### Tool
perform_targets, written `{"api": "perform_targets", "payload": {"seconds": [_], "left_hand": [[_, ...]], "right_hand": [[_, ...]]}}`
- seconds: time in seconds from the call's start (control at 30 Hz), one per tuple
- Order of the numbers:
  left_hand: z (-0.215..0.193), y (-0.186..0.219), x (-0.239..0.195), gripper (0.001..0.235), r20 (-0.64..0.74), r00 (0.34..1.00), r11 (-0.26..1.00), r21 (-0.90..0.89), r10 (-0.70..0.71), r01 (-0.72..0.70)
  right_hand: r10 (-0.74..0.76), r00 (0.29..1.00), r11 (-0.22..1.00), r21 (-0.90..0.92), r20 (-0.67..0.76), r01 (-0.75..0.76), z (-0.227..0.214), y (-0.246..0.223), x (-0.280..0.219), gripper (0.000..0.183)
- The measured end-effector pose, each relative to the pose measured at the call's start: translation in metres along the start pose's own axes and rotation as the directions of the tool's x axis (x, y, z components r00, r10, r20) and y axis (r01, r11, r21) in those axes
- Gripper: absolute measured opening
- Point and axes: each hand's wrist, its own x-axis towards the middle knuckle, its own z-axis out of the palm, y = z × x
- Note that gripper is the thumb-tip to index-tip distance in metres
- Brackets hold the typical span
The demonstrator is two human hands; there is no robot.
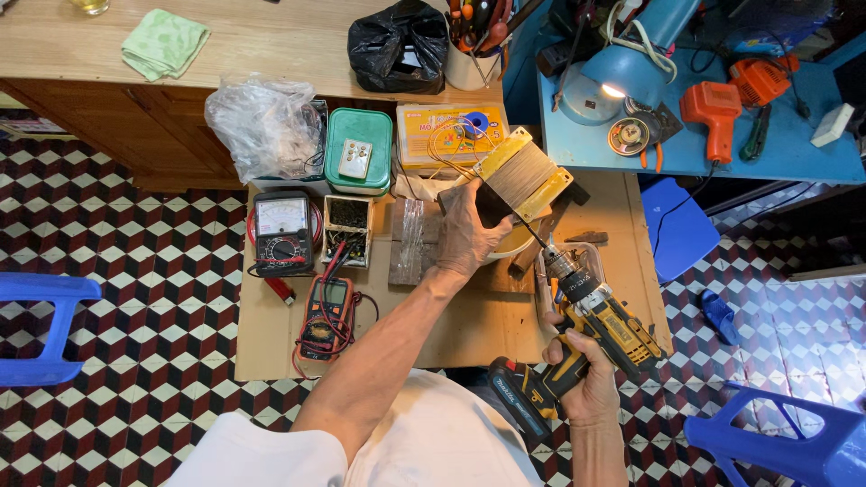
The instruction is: The person uses a cordless drill to make holes in a laminated electrical core with attached copper windings. They repeatedly reposition the component, insert and remove a small metal pin, and continue drilling at different locations on the same piece.
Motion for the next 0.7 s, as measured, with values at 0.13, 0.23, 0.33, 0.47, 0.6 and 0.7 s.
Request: {"api": "perform_targets", "payload": {"seconds": [0.13,0.23,0.33,0.47,0.6,0.7], "left_hand": [[0.001,0.000,0.001,0.081,0.012,1.000,1.000,0.008,-0.028,0.028],[0.001,-0.001,0.001,0.081,-0.005,1.000,1.000,0.001,0.011,-0.011],[0.002,-0.002,0.002,0.079,0.005,1.000,1.000,0.024,0.000,0.000],[0.001,-0.002,0.003,0.082,0.020,0.999,0.999,0.039,-0.037,0.037],[0.002,-0.001,0.002,0.083,0.000,1.000,1.000,-0.007,0.004,-0.004],[0.002,-0.001,0.002,0.081,-0.005,1.000,1.000,0.007,-0.014,0.014]], "right_hand": [[-0.002,0.999,1.000,0.006,0.032,0.002,0.000,-0.002,0.000,0.041],[-0.004,1.000,1.000,-0.009,0.021,0.004,0.002,-0.004,0.000,0.040],[-0.008,1.000,1.000,-0.021,0.016,0.008,0.004,-0.006,0.000,0.040],[-0.013,1.000,1.000,-0.015,0.000,0.013,0.008,-0.005,-0.004,0.040],[-0.029,0.999,0.999,-0.026,-0.022,0.029,0.011,-0.004,-0.006,0.041],[-0.025,1.000,1.000,-0.013,-0.018,0.024,0.012,-0.004,-0.004,0.041]]}}
